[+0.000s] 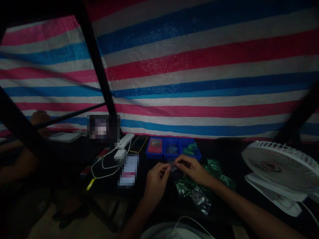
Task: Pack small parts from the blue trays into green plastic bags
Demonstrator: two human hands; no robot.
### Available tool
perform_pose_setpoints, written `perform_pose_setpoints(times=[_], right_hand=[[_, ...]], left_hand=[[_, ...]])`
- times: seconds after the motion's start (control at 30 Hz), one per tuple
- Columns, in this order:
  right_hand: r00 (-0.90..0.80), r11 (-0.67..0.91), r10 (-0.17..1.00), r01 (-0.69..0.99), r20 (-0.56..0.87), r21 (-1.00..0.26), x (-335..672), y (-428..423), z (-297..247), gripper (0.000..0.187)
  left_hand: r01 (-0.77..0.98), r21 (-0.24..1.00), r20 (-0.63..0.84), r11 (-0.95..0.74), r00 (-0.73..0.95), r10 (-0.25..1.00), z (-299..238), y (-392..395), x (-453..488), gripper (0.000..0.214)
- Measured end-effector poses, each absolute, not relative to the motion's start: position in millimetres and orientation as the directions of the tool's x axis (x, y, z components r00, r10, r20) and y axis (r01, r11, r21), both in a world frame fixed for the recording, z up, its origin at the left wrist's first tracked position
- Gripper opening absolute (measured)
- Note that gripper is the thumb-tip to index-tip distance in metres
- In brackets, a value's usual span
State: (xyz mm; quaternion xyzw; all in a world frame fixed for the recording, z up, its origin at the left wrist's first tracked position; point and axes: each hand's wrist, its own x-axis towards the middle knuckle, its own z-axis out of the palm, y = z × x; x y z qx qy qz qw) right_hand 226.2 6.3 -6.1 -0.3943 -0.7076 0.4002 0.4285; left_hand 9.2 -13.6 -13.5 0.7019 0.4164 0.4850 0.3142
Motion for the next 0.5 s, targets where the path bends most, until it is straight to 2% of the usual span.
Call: perform_pose_setpoints(times=[0.17, 0.33, 0.5], right_hand=[[-0.310, 0.390, 0.898, 0.231, 0.312, -0.891, 227.1, 9.4, -9.6, 0.029], [-0.296, 0.365, 0.906, 0.189, 0.301, -0.912, 226.0, 9.0, -8.9, 0.043], [-0.309, 0.431, 0.886, 0.272, 0.347, -0.860, 228.1, 8.9, -5.1, 0.031]], left_hand=[[0.270, 0.834, 0.444, -0.481, 0.188, 0.876, -14.0, -12.8, 8.9, 0.017], [0.276, 0.832, 0.448, -0.481, 0.177, 0.877, -11.3, -13.0, 9.0, 0.016], [0.274, 0.831, 0.449, -0.484, 0.182, 0.875, -12.2, -12.2, 9.2, 0.019]])
